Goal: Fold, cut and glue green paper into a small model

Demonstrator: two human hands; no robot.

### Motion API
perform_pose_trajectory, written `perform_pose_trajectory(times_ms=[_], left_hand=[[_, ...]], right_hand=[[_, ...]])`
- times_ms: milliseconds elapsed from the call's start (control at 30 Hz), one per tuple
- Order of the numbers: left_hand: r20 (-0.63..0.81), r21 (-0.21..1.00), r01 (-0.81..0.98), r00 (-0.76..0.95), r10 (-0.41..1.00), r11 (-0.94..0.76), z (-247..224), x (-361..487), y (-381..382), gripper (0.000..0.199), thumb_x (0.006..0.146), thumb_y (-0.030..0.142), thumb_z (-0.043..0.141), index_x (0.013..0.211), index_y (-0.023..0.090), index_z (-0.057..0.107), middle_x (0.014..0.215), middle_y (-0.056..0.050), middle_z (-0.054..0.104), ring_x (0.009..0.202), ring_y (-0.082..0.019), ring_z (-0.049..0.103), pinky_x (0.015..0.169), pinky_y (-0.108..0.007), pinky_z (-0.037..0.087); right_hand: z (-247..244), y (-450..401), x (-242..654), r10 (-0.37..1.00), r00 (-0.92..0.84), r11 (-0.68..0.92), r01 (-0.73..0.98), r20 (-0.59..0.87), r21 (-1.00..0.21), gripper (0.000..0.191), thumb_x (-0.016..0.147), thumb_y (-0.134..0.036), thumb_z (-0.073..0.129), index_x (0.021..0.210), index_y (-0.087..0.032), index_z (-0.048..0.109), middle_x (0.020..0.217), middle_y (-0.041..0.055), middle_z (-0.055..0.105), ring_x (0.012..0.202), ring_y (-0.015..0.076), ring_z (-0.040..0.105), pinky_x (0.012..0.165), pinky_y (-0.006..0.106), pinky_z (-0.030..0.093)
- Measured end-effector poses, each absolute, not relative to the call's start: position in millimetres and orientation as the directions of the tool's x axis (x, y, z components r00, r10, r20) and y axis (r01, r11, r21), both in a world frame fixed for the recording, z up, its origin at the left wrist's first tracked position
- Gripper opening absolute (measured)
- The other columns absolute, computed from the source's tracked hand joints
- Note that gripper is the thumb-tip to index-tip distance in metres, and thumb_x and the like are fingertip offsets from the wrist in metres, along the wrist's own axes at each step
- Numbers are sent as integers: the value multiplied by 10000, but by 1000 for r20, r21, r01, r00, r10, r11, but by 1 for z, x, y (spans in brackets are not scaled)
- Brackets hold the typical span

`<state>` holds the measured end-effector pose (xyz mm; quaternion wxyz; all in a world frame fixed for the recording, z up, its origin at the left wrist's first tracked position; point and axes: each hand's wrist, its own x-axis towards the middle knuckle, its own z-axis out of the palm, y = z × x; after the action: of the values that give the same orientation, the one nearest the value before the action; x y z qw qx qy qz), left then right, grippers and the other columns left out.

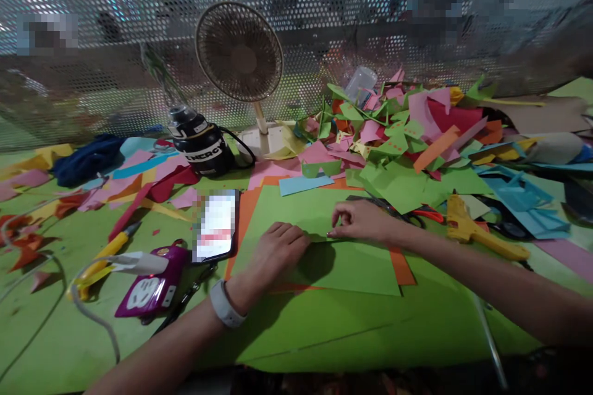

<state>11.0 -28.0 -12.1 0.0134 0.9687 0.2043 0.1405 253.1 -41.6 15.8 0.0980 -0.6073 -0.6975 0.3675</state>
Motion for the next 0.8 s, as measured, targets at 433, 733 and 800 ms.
perform_pose_trajectory(times_ms=[433, 733, 800], left_hand=[[159, 531, 540, 693, 703, -653, -9, 13, -27, 190, 931, 283, 545, 804, 221, 673, 793, -39, 692, 756, -197, 628, 672, -336, 479], [215, 258, 657, 676, 705, -708, -13, 8, -42, 211, 973, 259, 460, 991, 199, 662, 969, -89, 725, 900, -250, 661, 840, -442, 478], [282, 139, 607, 733, 619, -783, -19, 16, -57, 321, 1011, 262, 388, 1252, 171, 578, 1225, -130, 676, 1115, -261, 621, 1006, -485, 401]], right_hand=[[-3, -66, 246, 939, -339, 273, 830, -52, -487, 110, 852, -266, 718, 800, -176, 684, 815, 37, 633, 822, 190, 575, 720, 289, 381], [6, -52, 244, 935, -205, -12, 798, -290, -603, 115, 803, -267, 683, 757, -162, 696, 731, 34, 668, 650, 155, 574, 563, 245, 370], [6, -51, 243, 934, -206, -13, 795, -291, -606, 103, 796, -247, 665, 753, -158, 695, 729, 36, 673, 655, 156, 576, 566, 245, 374]])
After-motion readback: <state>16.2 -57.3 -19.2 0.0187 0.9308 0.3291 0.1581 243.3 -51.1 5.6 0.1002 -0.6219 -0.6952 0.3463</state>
